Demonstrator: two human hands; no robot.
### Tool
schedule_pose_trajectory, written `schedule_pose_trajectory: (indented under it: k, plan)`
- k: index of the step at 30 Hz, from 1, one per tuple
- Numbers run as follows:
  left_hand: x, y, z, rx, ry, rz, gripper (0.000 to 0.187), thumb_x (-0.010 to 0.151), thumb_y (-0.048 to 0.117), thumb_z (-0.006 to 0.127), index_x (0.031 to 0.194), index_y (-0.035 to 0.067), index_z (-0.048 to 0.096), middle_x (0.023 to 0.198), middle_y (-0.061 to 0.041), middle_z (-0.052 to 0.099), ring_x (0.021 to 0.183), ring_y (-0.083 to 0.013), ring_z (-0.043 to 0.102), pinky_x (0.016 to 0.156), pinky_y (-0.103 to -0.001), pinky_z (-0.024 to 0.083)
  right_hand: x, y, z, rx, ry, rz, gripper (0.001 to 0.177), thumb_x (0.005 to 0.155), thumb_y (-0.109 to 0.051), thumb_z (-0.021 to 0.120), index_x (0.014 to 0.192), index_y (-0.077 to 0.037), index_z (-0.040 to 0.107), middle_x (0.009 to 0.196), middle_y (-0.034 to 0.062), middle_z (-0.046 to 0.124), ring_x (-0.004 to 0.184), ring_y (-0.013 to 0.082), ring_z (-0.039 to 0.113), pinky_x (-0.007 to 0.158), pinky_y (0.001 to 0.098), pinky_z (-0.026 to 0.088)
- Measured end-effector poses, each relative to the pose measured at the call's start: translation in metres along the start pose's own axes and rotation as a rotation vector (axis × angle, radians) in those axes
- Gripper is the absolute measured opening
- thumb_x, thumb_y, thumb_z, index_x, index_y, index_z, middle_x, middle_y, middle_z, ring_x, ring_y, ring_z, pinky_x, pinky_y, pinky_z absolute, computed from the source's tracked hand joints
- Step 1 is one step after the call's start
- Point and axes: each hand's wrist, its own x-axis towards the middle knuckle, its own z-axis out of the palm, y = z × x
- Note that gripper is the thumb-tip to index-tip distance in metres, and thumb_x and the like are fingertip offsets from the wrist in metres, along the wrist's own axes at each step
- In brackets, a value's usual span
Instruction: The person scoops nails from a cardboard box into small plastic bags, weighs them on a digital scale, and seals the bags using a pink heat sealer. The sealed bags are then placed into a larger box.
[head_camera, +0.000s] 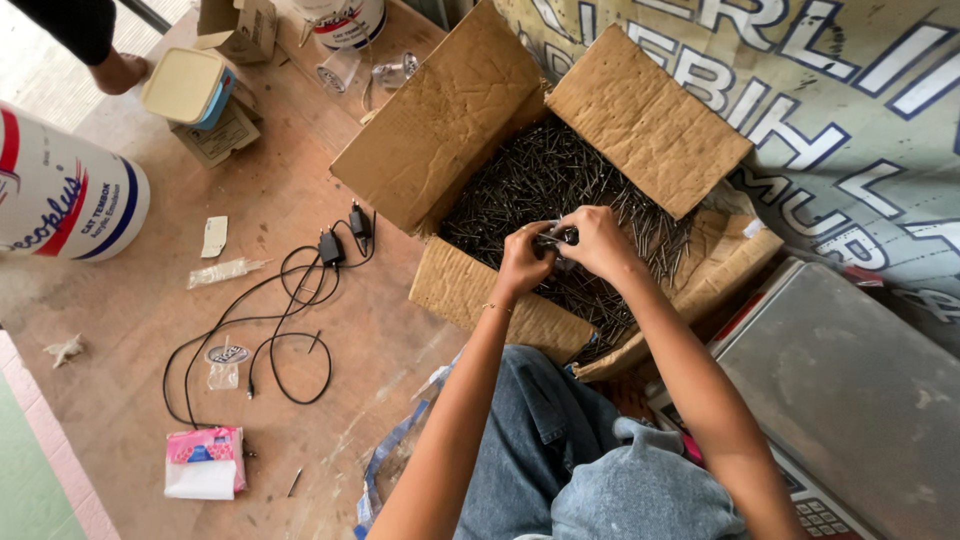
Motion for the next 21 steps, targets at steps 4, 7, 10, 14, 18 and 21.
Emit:
schedule_pose_trajectory:
  k: [4, 7, 10, 14, 18, 21]
  plan:
    - [0.001, -0.002, -0.001, 0.004, -0.007, 0.0, 0.04, 0.059, 0.003, 0.061, 0.098, 0.002, 0.068, 0.097, -0.016, 0.066, 0.093, -0.0353, 0.063, 0.082, -0.038, 0.051, 0.001, 0.009, 0.011, -0.036, -0.016, 0.011, 0.021, 0.074, -0.007, 0.07, 0.094, -0.003, 0.07, 0.087, 0.018, 0.067, 0.084, 0.0283, 0.066, 0.077, 0.0357, 0.054]
    - [0.001, 0.0, -0.001, 0.02, 0.01, -0.002, 0.04, 0.059, 0.002, 0.061, 0.099, 0.002, 0.068, 0.097, -0.015, 0.067, 0.093, -0.034, 0.064, 0.082, -0.037, 0.051, -0.002, 0.01, 0.008, 0.038, -0.012, -0.023, 0.022, 0.077, -0.008, 0.066, 0.097, 0.001, 0.069, 0.092, 0.0212, 0.066, 0.088, 0.0343, 0.065, 0.078, 0.0389, 0.053]
    - [0.001, 0.001, -0.002, 0.021, 0.017, -0.016, 0.04, 0.06, 0.002, 0.061, 0.099, 0.0, 0.067, 0.097, -0.017, 0.066, 0.093, -0.0358, 0.063, 0.082, -0.038, 0.051, -0.005, 0.006, 0.006, 0.087, -0.02, -0.052, 0.025, 0.079, -0.004, 0.057, 0.101, 0.004, 0.066, 0.097, 0.0241, 0.064, 0.093, 0.0374, 0.063, 0.084, 0.0416, 0.051]
    - [0.001, -0.001, -0.001, 0.027, 0.047, 0.029, 0.039, 0.058, 0.002, 0.061, 0.096, 0.001, 0.067, 0.093, -0.014, 0.067, 0.091, -0.034, 0.064, 0.081, -0.036, 0.052, -0.004, 0.001, 0.001, 0.151, 0.087, -0.156, 0.026, 0.078, 0.001, 0.057, 0.103, 0.002, 0.065, 0.099, 0.0202, 0.063, 0.093, 0.0352, 0.063, 0.083, 0.0413, 0.05]
    - [-0.002, -0.004, 0.003, 0.054, 0.053, 0.109, 0.035, 0.057, -0.001, 0.065, 0.092, -0.003, 0.065, 0.089, -0.02, 0.065, 0.086, -0.0383, 0.064, 0.078, -0.04, 0.052, 0.011, -0.007, 0.003, 0.097, 0.148, -0.262, 0.027, 0.074, -0.001, 0.062, 0.101, -0.002, 0.064, 0.098, 0.0138, 0.063, 0.095, 0.0315, 0.062, 0.084, 0.0386, 0.05]
    - [-0.004, -0.015, 0.008, 0.09, -0.028, 0.059, 0.033, 0.055, 0.005, 0.068, 0.087, -0.003, 0.066, 0.085, -0.022, 0.065, 0.084, -0.0402, 0.062, 0.072, -0.048, 0.052, 0.04, -0.04, 0.009, 0.055, 0.13, -0.38, 0.03, 0.068, -0.007, 0.069, 0.098, -0.004, 0.066, 0.094, 0.0146, 0.064, 0.094, 0.0323, 0.062, 0.084, 0.0406, 0.05]
